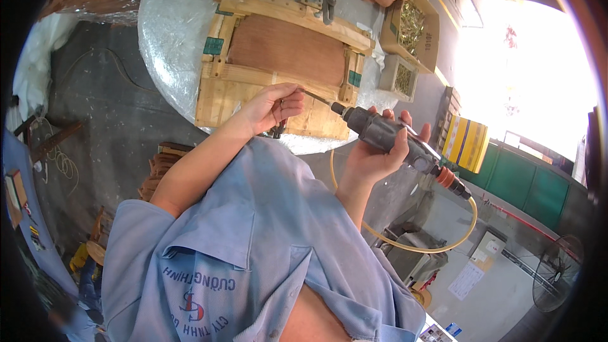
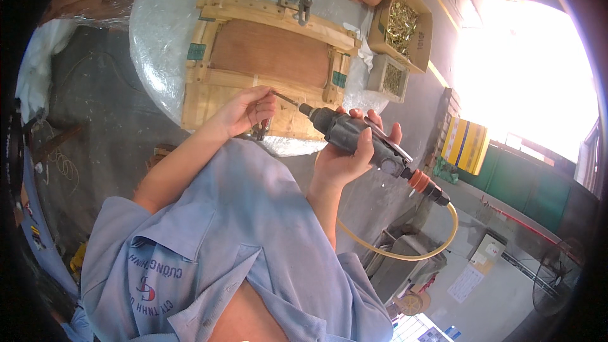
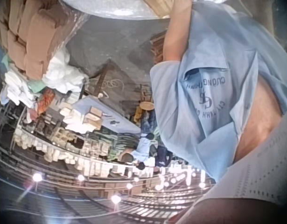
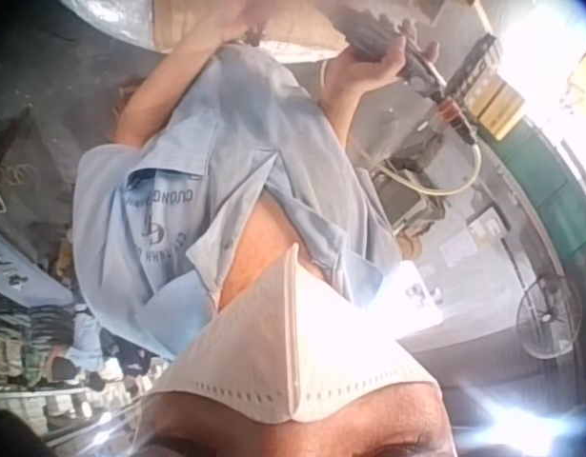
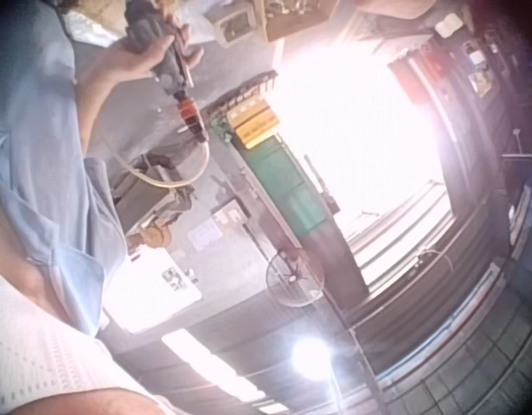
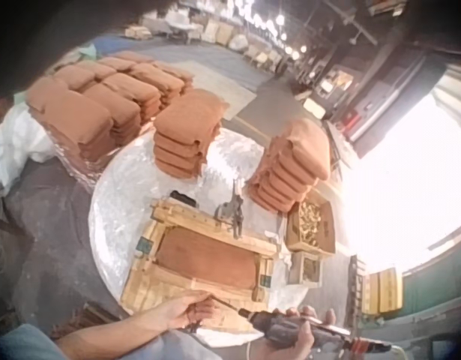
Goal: The person assembles shoe parts by placing a brown insole into a wooden jig, securing it with clamps, and using a pneumatic drill to fasten screws. They repeat this process for multiple insoles, adjusting the jig and handling tools throughout.
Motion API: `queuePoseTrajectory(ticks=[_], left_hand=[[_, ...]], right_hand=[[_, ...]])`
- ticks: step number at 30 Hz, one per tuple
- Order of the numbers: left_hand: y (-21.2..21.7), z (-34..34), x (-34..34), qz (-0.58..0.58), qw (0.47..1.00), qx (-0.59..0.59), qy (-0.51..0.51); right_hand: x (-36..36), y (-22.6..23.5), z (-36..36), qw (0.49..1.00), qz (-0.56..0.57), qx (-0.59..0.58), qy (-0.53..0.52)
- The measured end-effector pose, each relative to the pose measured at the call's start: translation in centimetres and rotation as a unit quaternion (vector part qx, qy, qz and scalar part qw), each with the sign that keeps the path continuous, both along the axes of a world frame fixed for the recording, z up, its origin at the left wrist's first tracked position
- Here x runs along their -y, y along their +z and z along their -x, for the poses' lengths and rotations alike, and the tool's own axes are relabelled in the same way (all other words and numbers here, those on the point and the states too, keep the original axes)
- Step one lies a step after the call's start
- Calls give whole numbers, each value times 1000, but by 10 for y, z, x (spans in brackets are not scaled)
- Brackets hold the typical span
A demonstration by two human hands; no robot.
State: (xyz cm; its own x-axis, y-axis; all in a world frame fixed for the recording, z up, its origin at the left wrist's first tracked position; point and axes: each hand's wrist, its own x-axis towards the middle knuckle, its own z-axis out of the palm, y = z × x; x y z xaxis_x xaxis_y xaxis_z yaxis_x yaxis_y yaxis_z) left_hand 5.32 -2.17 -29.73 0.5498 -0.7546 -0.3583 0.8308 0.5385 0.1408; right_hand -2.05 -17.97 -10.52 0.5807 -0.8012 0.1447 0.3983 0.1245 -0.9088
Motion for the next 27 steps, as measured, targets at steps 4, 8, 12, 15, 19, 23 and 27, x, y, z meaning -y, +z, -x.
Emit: queuePoseTrajectory(ticks=[4,8,12,15,19,23,27], left_hand=[[1,-1,-3,7,1000,-15,15],[3,1,-2,-8,1000,-9,13],[10,5,0,-39,999,-5,21],[15,5,2,-59,998,-7,30],[28,6,5,-98,994,-17,37],[38,7,6,-131,990,-35,43],[32,9,1,-114,991,-52,37]], right_hand=[[0,-6,5,1000,-3,1,-8],[-1,-12,8,1000,-10,19,-12],[-2,-16,10,999,-10,24,-21],[-1,-19,10,999,-10,28,-21],[-2,-21,10,999,9,43,5],[0,-20,9,996,43,57,61],[12,-24,4,982,77,85,149]])
